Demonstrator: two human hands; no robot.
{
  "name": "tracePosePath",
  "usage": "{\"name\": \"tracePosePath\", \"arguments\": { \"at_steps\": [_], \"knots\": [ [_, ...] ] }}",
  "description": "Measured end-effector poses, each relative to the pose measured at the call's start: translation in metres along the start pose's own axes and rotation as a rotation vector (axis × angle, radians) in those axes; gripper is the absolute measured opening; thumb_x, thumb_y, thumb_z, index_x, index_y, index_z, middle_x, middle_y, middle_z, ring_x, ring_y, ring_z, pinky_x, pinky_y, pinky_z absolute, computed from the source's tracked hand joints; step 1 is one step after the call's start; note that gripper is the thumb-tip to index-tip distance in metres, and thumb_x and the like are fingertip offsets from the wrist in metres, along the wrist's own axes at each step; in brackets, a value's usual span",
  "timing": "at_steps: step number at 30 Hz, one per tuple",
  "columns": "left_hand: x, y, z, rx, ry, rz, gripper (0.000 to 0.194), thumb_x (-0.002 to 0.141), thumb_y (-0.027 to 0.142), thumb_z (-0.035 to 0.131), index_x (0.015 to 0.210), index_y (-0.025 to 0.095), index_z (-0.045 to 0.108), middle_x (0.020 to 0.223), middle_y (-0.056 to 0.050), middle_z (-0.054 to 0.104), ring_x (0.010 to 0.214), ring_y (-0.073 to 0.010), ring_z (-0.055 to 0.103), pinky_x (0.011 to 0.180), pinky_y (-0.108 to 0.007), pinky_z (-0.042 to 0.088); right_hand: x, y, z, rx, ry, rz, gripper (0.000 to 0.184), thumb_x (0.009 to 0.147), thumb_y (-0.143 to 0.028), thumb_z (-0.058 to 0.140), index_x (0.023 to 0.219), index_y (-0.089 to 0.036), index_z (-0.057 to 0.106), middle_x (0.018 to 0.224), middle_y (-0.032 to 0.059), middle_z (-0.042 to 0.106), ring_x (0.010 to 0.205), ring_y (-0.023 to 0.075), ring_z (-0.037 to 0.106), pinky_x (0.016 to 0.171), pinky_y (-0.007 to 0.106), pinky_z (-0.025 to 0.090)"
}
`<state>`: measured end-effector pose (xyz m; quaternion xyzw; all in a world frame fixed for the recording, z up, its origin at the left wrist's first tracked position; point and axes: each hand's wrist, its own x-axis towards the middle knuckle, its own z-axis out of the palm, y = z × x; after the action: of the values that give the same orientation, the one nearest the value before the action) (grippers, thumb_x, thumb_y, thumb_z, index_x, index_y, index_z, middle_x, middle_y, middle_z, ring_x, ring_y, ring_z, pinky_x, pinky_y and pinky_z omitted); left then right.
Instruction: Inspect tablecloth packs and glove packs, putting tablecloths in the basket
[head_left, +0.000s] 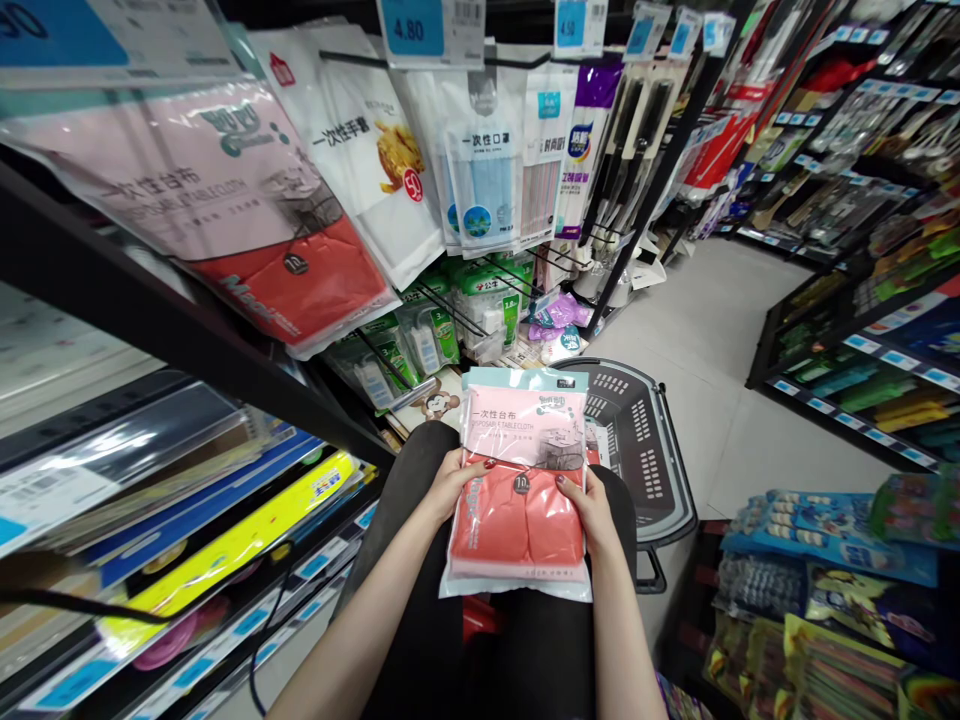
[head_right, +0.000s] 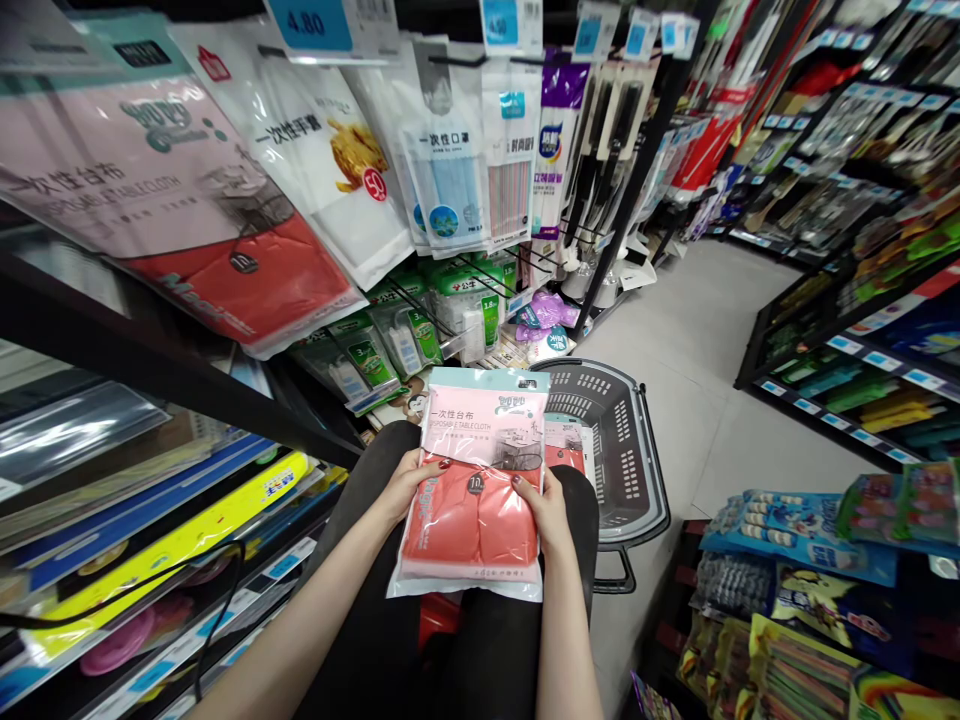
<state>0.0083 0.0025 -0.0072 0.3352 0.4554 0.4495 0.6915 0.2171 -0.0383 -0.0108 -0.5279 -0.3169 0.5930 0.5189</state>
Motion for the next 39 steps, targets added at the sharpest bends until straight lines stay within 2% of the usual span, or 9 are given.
{"name": "tracePosePath", "arguments": {
  "at_steps": [5,12,23,32,39],
  "knots": [
    [0.000,0.001,0.000,-0.010,0.018,-0.021,0.024,0.053,0.026,0.072,0.069,0.011,0.063,0.061,-0.003,0.064,0.054,-0.0146,0.056,0.055,-0.025,0.040,0.000,-0.002,0.001,0.000,-0.002,-0.003,0.034,0.061,-0.033,0.069,0.091,-0.019,0.062,0.089,0.0046,0.067,0.081,0.0228,0.060,0.075,0.034,0.044],
    [-0.001,0.002,0.003,-0.018,0.031,-0.025,0.026,0.052,0.027,0.073,0.070,0.011,0.063,0.064,-0.004,0.065,0.056,-0.0157,0.057,0.057,-0.025,0.041,-0.005,-0.013,0.005,-0.044,-0.011,-0.005,0.033,0.063,-0.035,0.067,0.091,-0.019,0.062,0.091,0.0058,0.067,0.085,0.0249,0.060,0.078,0.037,0.044],
    [-0.002,0.004,0.004,-0.033,0.038,-0.029,0.025,0.051,0.026,0.073,0.069,0.012,0.065,0.063,-0.003,0.065,0.058,-0.0162,0.058,0.058,-0.026,0.042,-0.006,-0.016,0.007,-0.037,-0.009,-0.020,0.038,0.062,-0.036,0.067,0.096,-0.020,0.063,0.094,0.0061,0.067,0.088,0.0261,0.059,0.080,0.038,0.044],
    [-0.001,0.004,0.003,-0.025,0.034,-0.017,0.027,0.051,0.026,0.073,0.072,0.012,0.065,0.066,-0.004,0.066,0.061,-0.0173,0.059,0.061,-0.027,0.043,-0.006,-0.015,0.006,-0.028,-0.013,-0.011,0.032,0.064,-0.033,0.066,0.093,-0.019,0.063,0.092,0.0052,0.067,0.085,0.0247,0.060,0.078,0.036,0.044],
    [-0.001,0.001,0.001,-0.014,0.013,-0.012,0.031,0.054,0.025,0.072,0.081,0.012,0.065,0.071,-0.005,0.067,0.068,-0.0192,0.061,0.064,-0.027,0.044,-0.006,-0.017,0.006,-0.050,-0.014,-0.030,0.035,0.064,-0.034,0.066,0.096,-0.020,0.062,0.093,0.0047,0.067,0.088,0.0245,0.060,0.080,0.035,0.043]
  ]
}}
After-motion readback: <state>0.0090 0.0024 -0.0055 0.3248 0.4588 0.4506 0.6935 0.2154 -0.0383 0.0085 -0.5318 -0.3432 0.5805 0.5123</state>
